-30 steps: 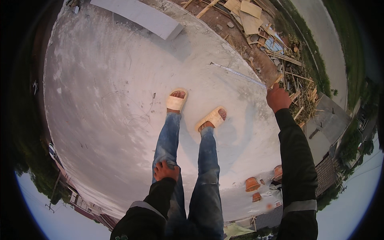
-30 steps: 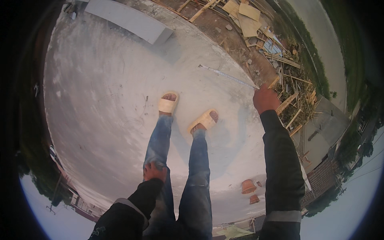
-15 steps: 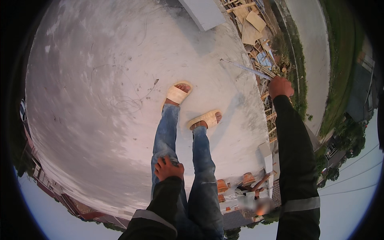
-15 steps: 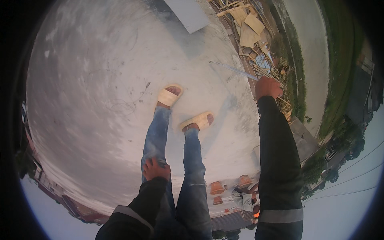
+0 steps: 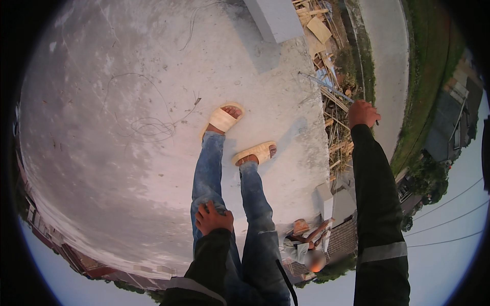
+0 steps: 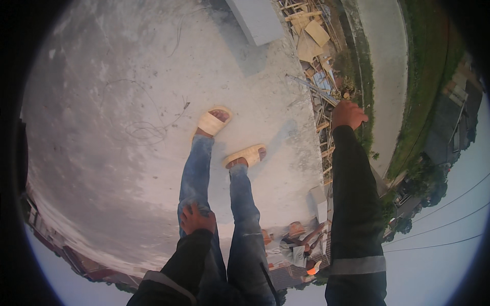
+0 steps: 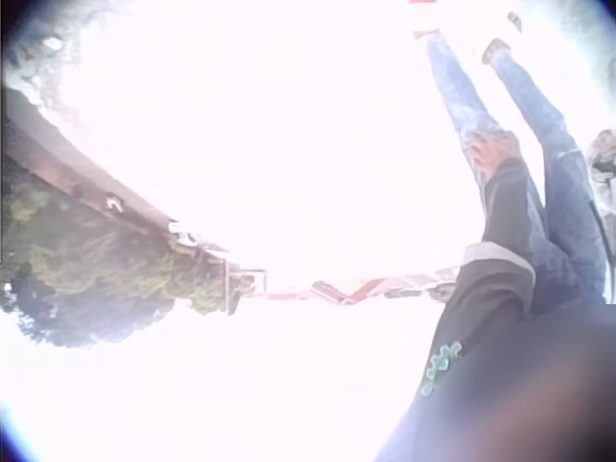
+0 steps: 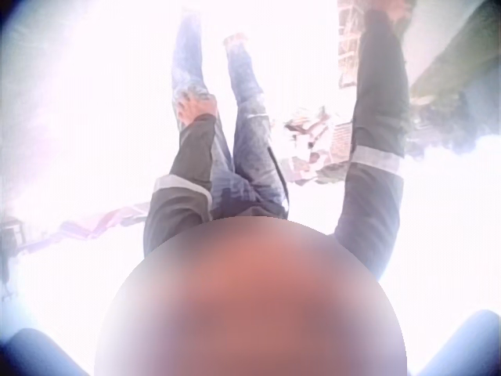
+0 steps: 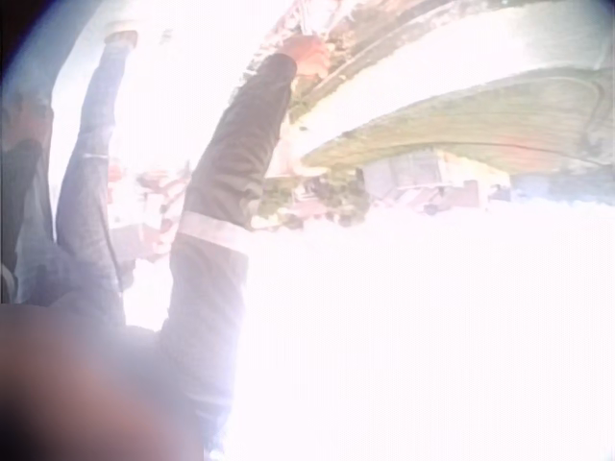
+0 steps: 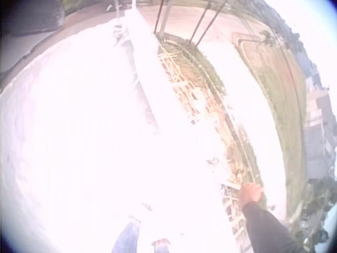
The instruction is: The person walks across a rooftop construction site, picks up rectangular concrete blocks, and places them along the edge of the roof. They use a measuring tape to check dimensions and alignment of the blocks.
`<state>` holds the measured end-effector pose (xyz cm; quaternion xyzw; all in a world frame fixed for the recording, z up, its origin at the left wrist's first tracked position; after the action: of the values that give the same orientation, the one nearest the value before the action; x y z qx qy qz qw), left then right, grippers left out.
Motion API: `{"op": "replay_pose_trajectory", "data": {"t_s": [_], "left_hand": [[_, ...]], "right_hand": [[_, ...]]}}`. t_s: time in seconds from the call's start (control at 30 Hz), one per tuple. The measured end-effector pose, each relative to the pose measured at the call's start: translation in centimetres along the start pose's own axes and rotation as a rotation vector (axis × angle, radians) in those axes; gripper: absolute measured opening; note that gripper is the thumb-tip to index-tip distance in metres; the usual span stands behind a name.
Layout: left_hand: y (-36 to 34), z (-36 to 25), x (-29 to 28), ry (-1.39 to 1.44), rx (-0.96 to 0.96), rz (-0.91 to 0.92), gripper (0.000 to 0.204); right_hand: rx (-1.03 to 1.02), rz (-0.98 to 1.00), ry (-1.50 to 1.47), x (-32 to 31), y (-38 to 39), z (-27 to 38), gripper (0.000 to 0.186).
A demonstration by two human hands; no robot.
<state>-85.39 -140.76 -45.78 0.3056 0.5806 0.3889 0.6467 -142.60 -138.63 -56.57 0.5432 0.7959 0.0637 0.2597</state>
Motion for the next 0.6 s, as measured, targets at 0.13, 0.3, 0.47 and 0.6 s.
{"op": "replay_pose_trajectory", "data": {"t_s": [0.13,0.3,0.47,0.6], "left_hand": [[0.0,0.0,-0.1,0.009,0.001,-0.011,0.067],[0.0,0.3,0.0,-0.022,0.026,-0.043,0.066],[0.0,0.5,0.1,-0.001,0.025,-0.043,0.066],[0.1,0.4,0.2,-0.016,0.019,-0.040,0.066]], "right_hand": [[0.008,0.048,-0.056,-1.5,0.0,0.6,0.032],[0.008,0.057,-0.127,-3.5,-0.4,0.7,0.032],[-0.009,0.026,-0.086,-5.1,-1.0,0.5,0.032],[-0.019,0.007,-0.153,-6.2,-1.8,0.4,0.031]]}}
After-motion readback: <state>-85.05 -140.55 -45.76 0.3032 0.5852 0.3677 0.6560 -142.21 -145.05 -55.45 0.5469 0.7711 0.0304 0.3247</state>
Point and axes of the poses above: each hand's wrist, its own y-axis away from the middle knuckle, its own x-axis out of the palm, z = x × y, the point moved 5 cm from there along -y, towards the middle knuckle, and after that the axes turned 11 degrees about y, right-handed, at the moved point
